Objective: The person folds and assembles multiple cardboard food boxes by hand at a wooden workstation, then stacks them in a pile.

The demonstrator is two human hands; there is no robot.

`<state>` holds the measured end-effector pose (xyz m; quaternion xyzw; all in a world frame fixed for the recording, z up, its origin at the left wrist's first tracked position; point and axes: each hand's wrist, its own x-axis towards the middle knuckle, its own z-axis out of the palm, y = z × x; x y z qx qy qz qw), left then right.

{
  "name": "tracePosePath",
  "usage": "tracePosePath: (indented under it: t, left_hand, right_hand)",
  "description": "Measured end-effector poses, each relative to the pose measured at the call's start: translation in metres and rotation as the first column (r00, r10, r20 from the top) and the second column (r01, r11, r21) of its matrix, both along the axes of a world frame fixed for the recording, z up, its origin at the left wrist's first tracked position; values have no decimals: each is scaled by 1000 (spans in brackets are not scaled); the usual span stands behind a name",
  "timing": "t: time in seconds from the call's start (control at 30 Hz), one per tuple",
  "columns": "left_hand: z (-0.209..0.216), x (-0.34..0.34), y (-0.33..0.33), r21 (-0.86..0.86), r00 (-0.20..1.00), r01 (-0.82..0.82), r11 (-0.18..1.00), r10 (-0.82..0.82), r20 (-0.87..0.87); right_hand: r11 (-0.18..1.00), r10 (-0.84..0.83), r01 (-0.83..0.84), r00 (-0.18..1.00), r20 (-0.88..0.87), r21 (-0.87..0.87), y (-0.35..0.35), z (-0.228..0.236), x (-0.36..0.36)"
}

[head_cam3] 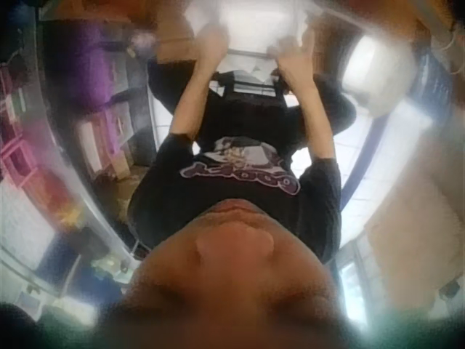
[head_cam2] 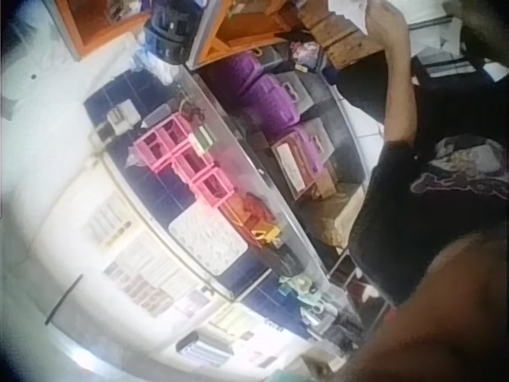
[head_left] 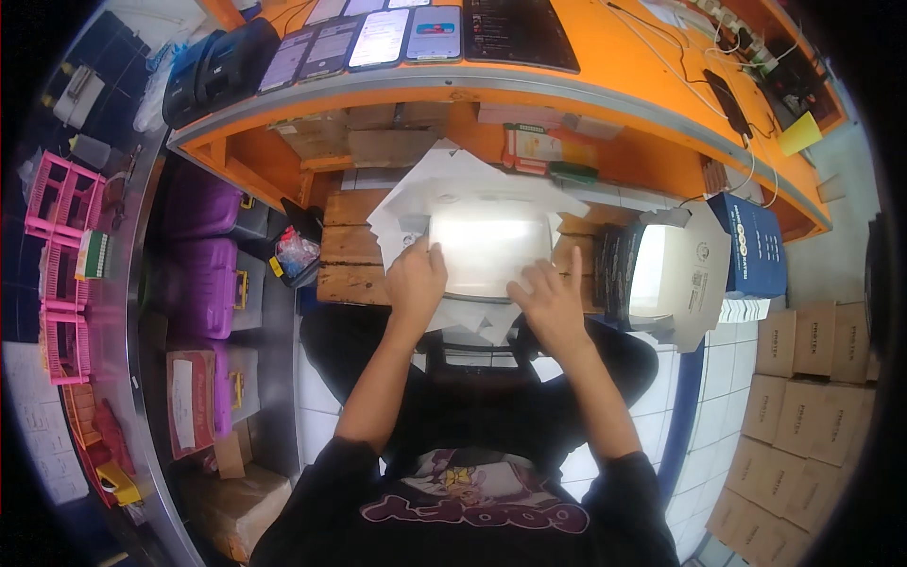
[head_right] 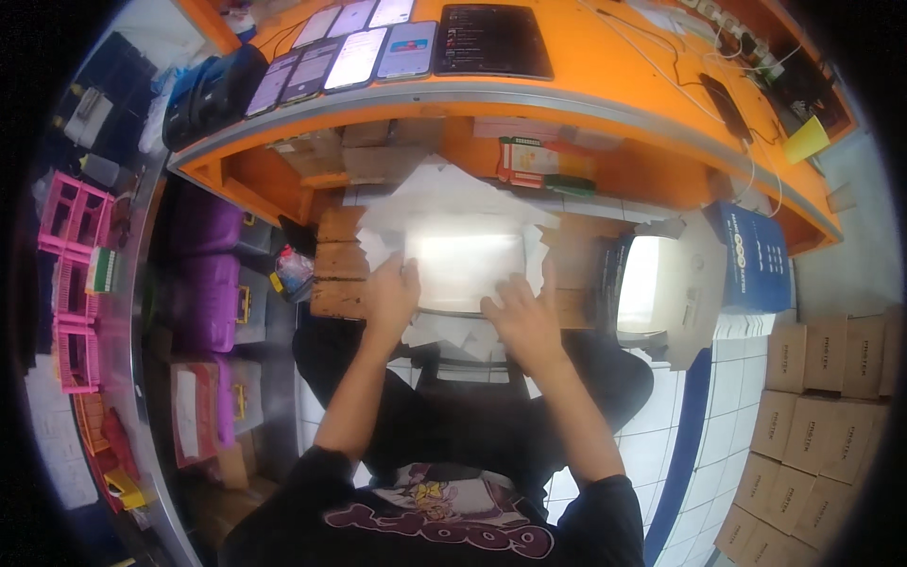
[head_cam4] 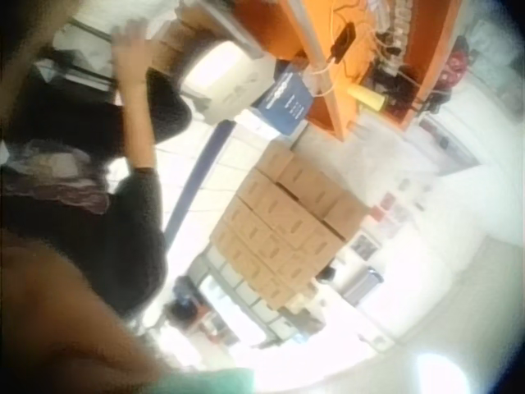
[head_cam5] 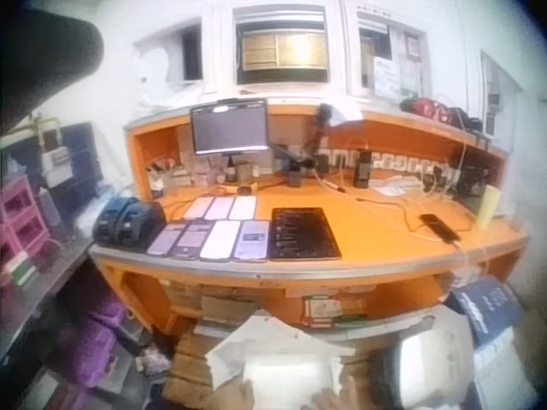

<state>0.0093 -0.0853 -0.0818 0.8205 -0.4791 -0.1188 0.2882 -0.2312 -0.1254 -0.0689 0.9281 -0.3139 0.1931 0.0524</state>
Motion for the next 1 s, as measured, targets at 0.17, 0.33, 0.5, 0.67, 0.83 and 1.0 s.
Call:
tracePosePath:
  t: [0.17,0.33,0.5,0.67,0.83,1.0]
  left_hand:
    - [-40,31,9,-174,986,7,985,-36,-164]
    - [-76,48,17,-138,914,65,988,-115,-390]
    - [-66,41,24,-196,810,23,980,-134,-571]
    - [-78,39,28,-272,711,-11,962,-184,-679]
    - [-46,11,31,-227,49,-375,899,-225,-973]
    - [-60,10,29,-216,-82,-434,875,-277,-957]
  right_hand:
    - [854,-482,73,489,728,516,4,-7,25]
    - [362,-790,-286,411,455,887,-14,-30,34]
    - [257,-803,-262,478,356,930,-34,-32,45]
    - [362,-766,-174,505,398,916,-46,-31,53]
    - [181,-817,-271,493,298,945,-49,-30,53]
    - [-4,-796,-381,561,227,925,-63,-27,41]
